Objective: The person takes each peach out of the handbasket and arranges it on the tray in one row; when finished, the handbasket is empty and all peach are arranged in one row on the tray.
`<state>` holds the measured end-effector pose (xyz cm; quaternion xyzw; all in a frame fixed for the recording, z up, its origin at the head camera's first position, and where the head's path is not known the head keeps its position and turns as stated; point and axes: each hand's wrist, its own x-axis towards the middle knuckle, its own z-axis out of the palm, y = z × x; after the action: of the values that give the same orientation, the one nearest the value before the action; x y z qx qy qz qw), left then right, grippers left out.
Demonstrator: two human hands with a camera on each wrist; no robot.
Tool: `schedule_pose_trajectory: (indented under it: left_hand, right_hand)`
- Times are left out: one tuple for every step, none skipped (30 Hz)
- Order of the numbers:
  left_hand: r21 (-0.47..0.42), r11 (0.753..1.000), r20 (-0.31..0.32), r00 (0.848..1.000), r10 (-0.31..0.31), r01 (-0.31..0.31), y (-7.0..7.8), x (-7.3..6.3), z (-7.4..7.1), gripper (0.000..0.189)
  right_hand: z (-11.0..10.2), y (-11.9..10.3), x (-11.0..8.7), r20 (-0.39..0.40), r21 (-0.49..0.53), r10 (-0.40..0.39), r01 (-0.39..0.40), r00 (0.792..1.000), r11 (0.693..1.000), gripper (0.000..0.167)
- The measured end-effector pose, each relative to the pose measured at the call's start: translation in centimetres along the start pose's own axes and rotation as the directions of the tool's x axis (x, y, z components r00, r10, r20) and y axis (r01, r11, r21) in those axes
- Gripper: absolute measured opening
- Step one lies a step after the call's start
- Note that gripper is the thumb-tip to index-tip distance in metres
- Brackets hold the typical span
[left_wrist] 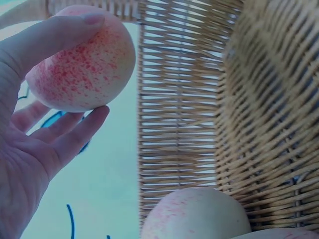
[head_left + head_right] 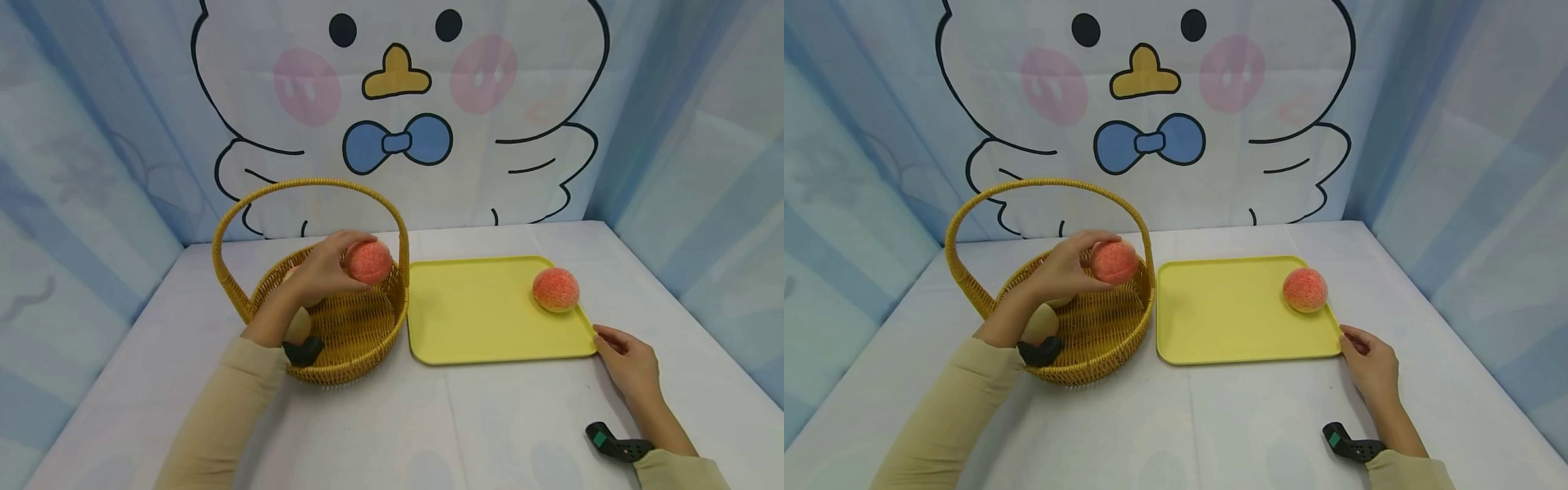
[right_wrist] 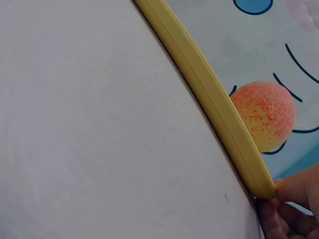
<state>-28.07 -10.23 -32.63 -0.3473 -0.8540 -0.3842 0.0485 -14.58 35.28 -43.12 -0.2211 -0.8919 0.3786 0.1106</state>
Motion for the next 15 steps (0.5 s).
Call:
schedule_pose_trajectory:
  left_hand:
    - [0.001,1.000,0.004,1.000,0.013,-0.013,0.1,-0.1,-0.1,0.073]
    - [0.006,1.000,0.008,1.000,0.024,-0.024,0.2,-0.1,-0.2,0.073]
    - [0.014,0.999,0.013,0.999,0.035,-0.035,0.3,-0.1,-0.2,0.072]
    - [0.017,0.999,0.019,0.999,0.044,-0.045,0.4,-0.2,-0.3,0.072]
    - [0.020,0.999,0.026,0.998,0.049,-0.050,0.6,-0.2,-0.4,0.071]
    - [0.024,0.998,0.032,0.998,0.052,-0.053,0.8,-0.3,-0.4,0.071]
    - [0.028,0.998,0.039,0.998,0.053,-0.054,0.9,-0.3,-0.5,0.071]
    - [0.029,0.998,0.043,0.997,0.061,-0.062,1.2,-0.4,-0.5,0.071]
    - [0.027,0.997,0.045,0.997,0.068,-0.069,1.4,-0.4,-0.5,0.071]
    - [0.024,0.997,0.047,0.996,0.079,-0.080,1.7,-0.5,-0.5,0.070]
    - [0.025,0.995,0.048,0.994,0.094,-0.095,1.9,-0.5,-0.5,0.070]
    - [0.026,0.993,0.048,0.993,0.110,-0.111,2.2,-0.5,-0.4,0.069]
    - [0.027,0.992,0.048,0.991,0.124,-0.125,2.4,-0.5,-0.3,0.069]
    - [0.028,0.990,0.045,0.989,0.138,-0.139,2.7,-0.6,-0.2,0.068]
    - [0.034,0.988,0.042,0.988,0.146,-0.148,3.1,-0.6,-0.1,0.068]
  right_hand:
    - [0.0,0.1,0.0,-0.003,-0.004,0.000,0.000,1.000,1.000,0.043]
    - [0.1,0.2,0.0,-0.002,0.001,0.002,-0.002,1.000,1.000,0.043]
    - [0.1,0.3,0.0,-0.006,-0.006,0.000,0.000,1.000,1.000,0.044]
    - [0.1,0.3,0.0,-0.006,-0.002,0.001,-0.001,1.000,1.000,0.044]
    - [0.1,0.4,0.0,-0.006,0.002,0.001,-0.001,1.000,1.000,0.044]
    - [0.2,0.4,0.0,-0.009,-0.002,-0.001,0.001,1.000,1.000,0.043]
    - [0.2,0.4,0.0,-0.009,-0.006,-0.005,0.005,1.000,1.000,0.043]
    - [0.1,0.3,-0.1,-0.010,-0.005,-0.007,0.007,1.000,1.000,0.042]
    - [0.1,0.2,-0.2,-0.011,-0.009,-0.011,0.011,1.000,1.000,0.042]
    - [0.1,0.1,-0.2,-0.007,0.001,-0.012,0.012,1.000,1.000,0.042]
    - [0.0,0.1,-0.2,-0.007,0.001,-0.015,0.015,1.000,1.000,0.042]
    - [0.0,0.0,-0.2,-0.008,-0.004,-0.018,0.018,1.000,1.000,0.042]
    - [0.0,0.0,-0.2,-0.007,-0.003,-0.018,0.018,1.000,1.000,0.042]
    - [0.0,0.0,-0.1,-0.008,-0.003,-0.020,0.020,1.000,1.000,0.043]
    - [0.1,0.1,0.0,-0.008,-0.004,-0.023,0.023,1.000,1.000,0.043]
